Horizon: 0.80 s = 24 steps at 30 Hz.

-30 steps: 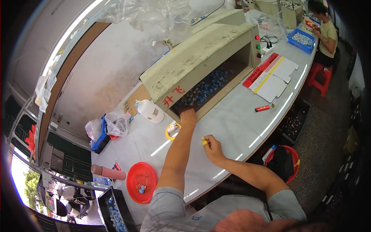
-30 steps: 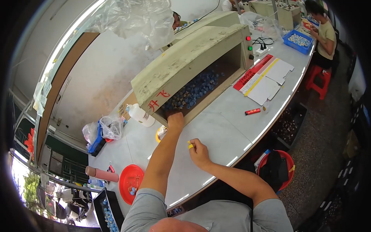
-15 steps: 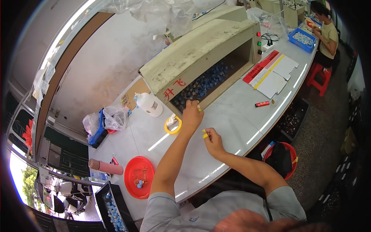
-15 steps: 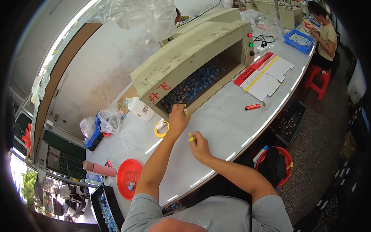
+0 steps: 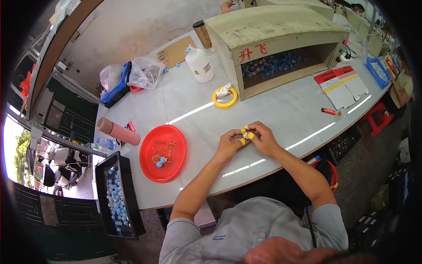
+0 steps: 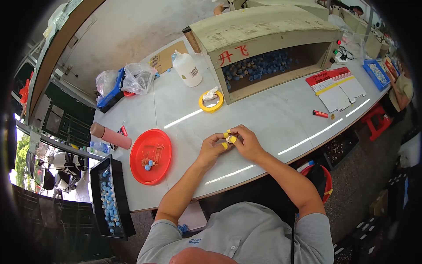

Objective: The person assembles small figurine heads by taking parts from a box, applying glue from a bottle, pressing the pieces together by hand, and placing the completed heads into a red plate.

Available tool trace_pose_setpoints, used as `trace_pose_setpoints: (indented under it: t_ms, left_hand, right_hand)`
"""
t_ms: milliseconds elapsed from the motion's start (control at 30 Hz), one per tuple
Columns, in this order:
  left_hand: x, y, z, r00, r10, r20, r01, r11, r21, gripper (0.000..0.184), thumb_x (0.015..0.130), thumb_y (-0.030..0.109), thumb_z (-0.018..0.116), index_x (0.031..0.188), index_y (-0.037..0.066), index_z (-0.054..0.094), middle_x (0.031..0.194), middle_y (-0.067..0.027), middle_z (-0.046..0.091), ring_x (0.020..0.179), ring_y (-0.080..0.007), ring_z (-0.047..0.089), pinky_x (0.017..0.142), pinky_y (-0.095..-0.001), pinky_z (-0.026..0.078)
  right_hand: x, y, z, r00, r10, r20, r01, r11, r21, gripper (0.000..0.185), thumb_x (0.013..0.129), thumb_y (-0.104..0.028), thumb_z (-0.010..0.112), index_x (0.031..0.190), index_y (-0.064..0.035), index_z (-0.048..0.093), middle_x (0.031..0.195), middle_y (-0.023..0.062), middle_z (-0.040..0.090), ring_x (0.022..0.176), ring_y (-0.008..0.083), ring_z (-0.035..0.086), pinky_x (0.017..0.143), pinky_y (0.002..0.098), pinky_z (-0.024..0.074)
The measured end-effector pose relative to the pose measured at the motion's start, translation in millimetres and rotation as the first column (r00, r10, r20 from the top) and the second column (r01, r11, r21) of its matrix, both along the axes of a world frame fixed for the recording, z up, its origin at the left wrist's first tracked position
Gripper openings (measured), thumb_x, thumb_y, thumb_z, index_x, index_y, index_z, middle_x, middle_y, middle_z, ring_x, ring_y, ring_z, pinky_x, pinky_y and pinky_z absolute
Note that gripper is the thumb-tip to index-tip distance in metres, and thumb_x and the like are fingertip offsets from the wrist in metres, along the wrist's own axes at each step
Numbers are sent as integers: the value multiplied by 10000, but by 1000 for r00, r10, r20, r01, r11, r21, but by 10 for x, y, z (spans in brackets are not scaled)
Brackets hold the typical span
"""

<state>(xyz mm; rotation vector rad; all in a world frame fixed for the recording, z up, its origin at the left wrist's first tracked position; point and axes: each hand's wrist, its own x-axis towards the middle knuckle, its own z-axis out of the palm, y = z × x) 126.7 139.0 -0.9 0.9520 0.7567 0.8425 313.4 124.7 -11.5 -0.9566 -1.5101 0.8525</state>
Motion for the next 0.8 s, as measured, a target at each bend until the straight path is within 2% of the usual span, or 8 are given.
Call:
trace_pose_setpoints:
  t_ms: [33, 100, 200, 300, 400, 533, 667, 800]
  left_hand:
    - [26, 14, -7, 999, 14, 37, -12, 999, -48, 323, 892, 11, 679, 1199, -27, 588, 1192, -133, 629, 1050, -215, 661, 954, -320, 553]
    - [56, 14, 1, 993, 53, 102, -37, 988, -150, 324, 905, 25, 676, 1208, -31, 577, 1196, -149, 625, 1088, -222, 646, 991, -337, 542]
    - [86, -4, -2, 990, 106, 95, -99, 992, -82, 324, 924, 41, 666, 1224, -30, 565, 1206, -153, 623, 1135, -232, 631, 1022, -366, 528]
    - [64, -7, 74, 979, 125, 162, -105, 986, -131, 323, 938, 71, 670, 1228, -25, 567, 1214, -145, 630, 1151, -236, 630, 1031, -380, 521]
    - [-21, 16, 30, 981, 10, 193, 20, 988, -152, 316, 949, 90, 665, 1229, -21, 569, 1209, -140, 640, 1159, -237, 631, 1041, -395, 514]
    - [-54, 17, 45, 993, -26, 117, 44, 987, -153, 316, 957, 122, 665, 1226, -17, 571, 1197, -142, 649, 1130, -231, 644, 996, -361, 540]
    - [-111, 37, 107, 1000, -24, 12, 25, 990, -141, 313, 958, 132, 662, 1222, -11, 573, 1142, -118, 659, 1038, -209, 674, 897, -311, 579]
    - [-56, -32, 115, 997, 79, 7, -78, 992, -95, 271, 971, 79, 622, 1221, -4, 560, 1088, -119, 666, 932, -194, 702, 821, -270, 597]
  right_hand:
    - [3, 3, -8, 999, -4, -34, 4, 1000, -8, 279, 832, 38, 643, 1108, 4, 617, 1020, 91, 618, 794, 154, 609, 649, 260, 486]
    - [21, -26, 30, 998, -15, 65, 16, 1000, -11, 286, 839, 43, 640, 1120, 5, 612, 1030, 98, 617, 820, 163, 625, 667, 262, 502]
    - [24, -64, 93, 992, -24, 122, 24, 1000, 1, 305, 835, 51, 640, 1134, 0, 608, 1050, 108, 614, 842, 177, 633, 685, 269, 519]
    - [6, -100, 145, 989, -1, 145, -3, 1000, 26, 327, 822, 60, 644, 1140, -7, 606, 1060, 112, 610, 854, 186, 631, 690, 280, 526]
    - [2, -87, 119, 987, 11, 158, -21, 998, 61, 346, 805, 62, 655, 1139, -17, 606, 1056, 114, 605, 856, 202, 630, 687, 296, 529]
    - [6, -107, 133, 974, -53, 221, 21, 989, 145, 347, 788, 55, 673, 1118, -37, 621, 1035, 116, 595, 855, 230, 635, 697, 312, 532]
    - [9, -89, 115, 952, -121, 280, 53, 970, 238, 298, 799, -38, 708, 1091, -62, 654, 1012, 116, 582, 867, 278, 631, 736, 346, 532]
    - [165, -251, 285, 967, -111, 230, 65, 978, 200, 465, 804, -89, 721, 1247, -64, 585, 1152, 135, 568, 927, 283, 611, 772, 366, 518]
